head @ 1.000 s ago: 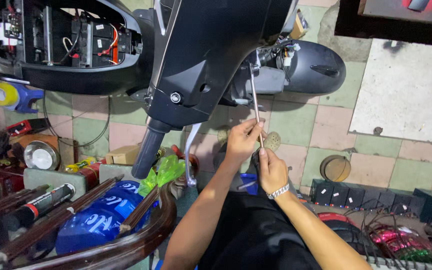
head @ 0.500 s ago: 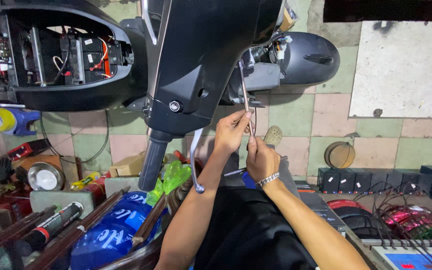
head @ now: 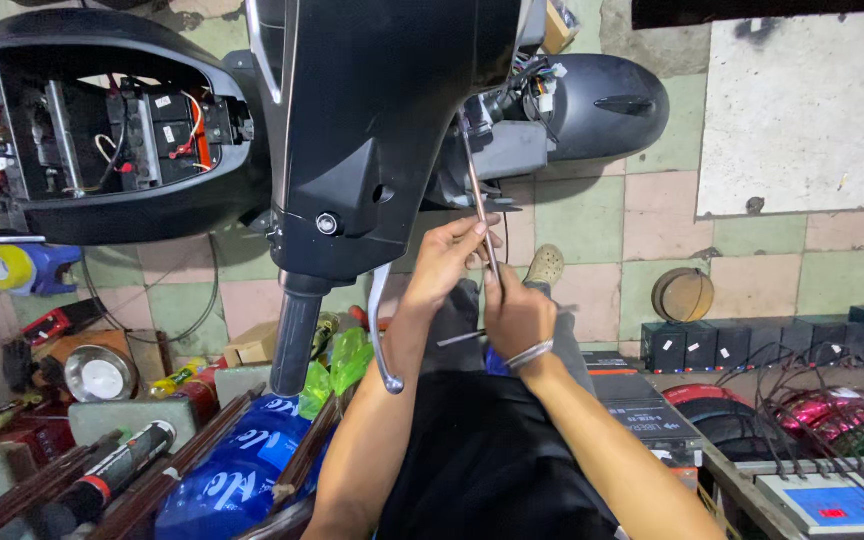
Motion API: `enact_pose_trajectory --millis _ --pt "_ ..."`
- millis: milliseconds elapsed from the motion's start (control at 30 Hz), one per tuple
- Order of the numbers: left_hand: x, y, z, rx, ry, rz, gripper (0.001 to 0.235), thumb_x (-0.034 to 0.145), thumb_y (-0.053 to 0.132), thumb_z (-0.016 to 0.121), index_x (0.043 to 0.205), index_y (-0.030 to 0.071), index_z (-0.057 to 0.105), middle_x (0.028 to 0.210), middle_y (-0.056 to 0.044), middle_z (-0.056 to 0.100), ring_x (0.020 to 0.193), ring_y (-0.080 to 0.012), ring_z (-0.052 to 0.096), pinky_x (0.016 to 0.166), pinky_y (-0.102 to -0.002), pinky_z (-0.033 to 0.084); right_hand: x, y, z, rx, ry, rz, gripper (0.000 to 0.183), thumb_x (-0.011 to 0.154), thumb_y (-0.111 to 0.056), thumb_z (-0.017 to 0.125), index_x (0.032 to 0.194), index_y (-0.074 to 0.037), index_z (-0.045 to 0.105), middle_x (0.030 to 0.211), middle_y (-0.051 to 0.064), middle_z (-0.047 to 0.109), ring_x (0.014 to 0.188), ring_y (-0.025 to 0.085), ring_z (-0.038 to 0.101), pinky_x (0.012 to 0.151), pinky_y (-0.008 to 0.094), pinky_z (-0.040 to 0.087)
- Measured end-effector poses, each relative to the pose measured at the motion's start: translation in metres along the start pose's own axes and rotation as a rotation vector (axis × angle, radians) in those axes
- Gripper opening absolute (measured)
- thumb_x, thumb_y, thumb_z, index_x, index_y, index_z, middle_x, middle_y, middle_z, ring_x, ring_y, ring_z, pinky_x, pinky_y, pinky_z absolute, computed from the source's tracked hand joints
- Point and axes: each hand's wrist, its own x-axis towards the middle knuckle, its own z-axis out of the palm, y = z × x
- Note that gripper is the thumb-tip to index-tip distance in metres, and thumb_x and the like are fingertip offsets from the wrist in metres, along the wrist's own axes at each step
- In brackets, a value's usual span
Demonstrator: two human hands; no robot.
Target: The person works on the front assembly of a scooter, using a T-handle wrench to tighten bolts on the headlight housing and a screwdriver to adjust internal components. They also handle a small cylindrical part and connect a white electrical connector to the wiring harness.
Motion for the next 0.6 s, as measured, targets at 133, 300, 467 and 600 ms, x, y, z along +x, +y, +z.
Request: enact_pose_trajectory --millis 133,300,467,600 --pt "-0.002 0.009 -0.003 -0.15 -0.11 -0.085 0.033 0.102 0.017 0.061 0.128 -0.001 0.068 0.099 -0.008 0.075 0.081 -0.0072 0.065 0.066 -0.021 0.047 0.02 0.035 0.001 1.468 -0.53 0.662 0.042 0.107 -0.038 0.045 0.106 -0.007 0.074 0.048 -0.005 0.051 0.036 0.014 0.04 0.06 0.034 0.047" --pt "0.013 -0.007 -0.003 -0.126 -0.031 -0.088 0.026 0.097 0.013 0.071 0.113 -0.007 0.071 0.094 -0.013 0.078 0.072 -0.0083 0.064 0.059 -0.022 0.046 0.01 0.062 0.015 1.959 -0.517 0.913 0.049 0.109 -0.042 0.038 0.112 -0.003 0.069 0.062 0.002 0.061 0.045 0.017 0.051 0.064 0.03 0.048" --pt "0.021 -0.028 -0.001 -0.083 0.084 -0.046 0.025 0.091 0.014 0.078 0.104 -0.007 0.071 0.082 -0.008 0.077 0.064 -0.0104 0.066 0.059 -0.023 0.049 -0.042 0.102 0.029 1.276 -0.101 0.889 0.036 0.091 -0.02 0.064 0.12 -0.004 0.051 0.092 0.004 0.066 0.072 0.016 0.062 0.068 0.031 0.055" --pt "0.025 -0.023 0.007 -0.098 0.128 -0.075 0.022 0.089 0.013 0.082 0.098 -0.003 0.069 0.073 -0.002 0.067 0.058 -0.0073 0.056 0.052 -0.023 0.041 -0.067 0.073 0.014 0.782 -0.038 0.374 0.073 0.077 -0.006 0.085 0.134 -0.008 0.039 0.105 0.005 0.068 0.085 0.015 0.068 0.07 0.03 0.059"
